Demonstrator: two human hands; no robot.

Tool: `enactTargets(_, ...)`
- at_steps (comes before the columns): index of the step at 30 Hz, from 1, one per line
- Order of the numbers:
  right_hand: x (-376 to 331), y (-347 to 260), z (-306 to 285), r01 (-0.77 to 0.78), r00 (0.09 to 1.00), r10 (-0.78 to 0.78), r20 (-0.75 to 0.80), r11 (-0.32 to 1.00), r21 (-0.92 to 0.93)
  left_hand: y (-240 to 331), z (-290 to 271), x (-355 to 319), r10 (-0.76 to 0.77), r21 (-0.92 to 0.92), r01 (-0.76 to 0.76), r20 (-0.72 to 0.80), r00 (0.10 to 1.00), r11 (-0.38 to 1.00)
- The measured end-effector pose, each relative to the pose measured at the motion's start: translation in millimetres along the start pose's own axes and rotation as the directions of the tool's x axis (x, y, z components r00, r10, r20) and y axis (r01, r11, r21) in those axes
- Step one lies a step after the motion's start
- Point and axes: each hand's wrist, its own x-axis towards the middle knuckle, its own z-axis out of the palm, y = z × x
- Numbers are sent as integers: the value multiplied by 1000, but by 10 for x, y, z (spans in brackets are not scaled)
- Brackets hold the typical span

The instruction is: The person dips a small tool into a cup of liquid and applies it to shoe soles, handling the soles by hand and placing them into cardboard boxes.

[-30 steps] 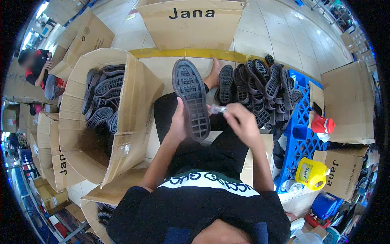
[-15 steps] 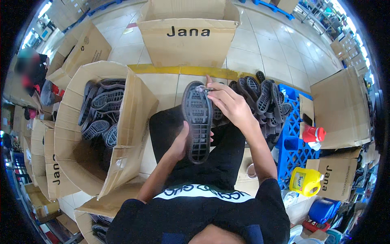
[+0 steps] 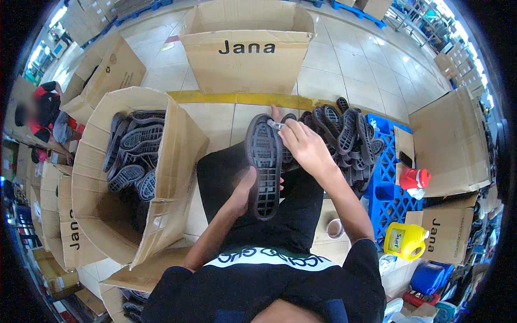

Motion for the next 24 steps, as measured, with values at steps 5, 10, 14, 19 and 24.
enactTargets(5,-222,-101,-56,19,979,-29,200,998,53,-30,-46,29,41,-41,-44,-76,996,998)
enactTargets(10,-393,-229,-161,79,918,-100,384,994,71,-27,-88,62,91,-24,-94,-107,990,995)
enactTargets(14,-486,-296,-213,101,896,-152,417,985,142,-56,-91,87,101,16,-100,-157,983,995)
enactTargets(19,-610,-365,-249,136,849,-224,479,968,211,10,-89,147,179,105,-163,-156,971,981)
enactTargets(24,-744,-487,-198,89,827,-253,502,941,327,68,-158,183,227,57,-220,-158,961,974)
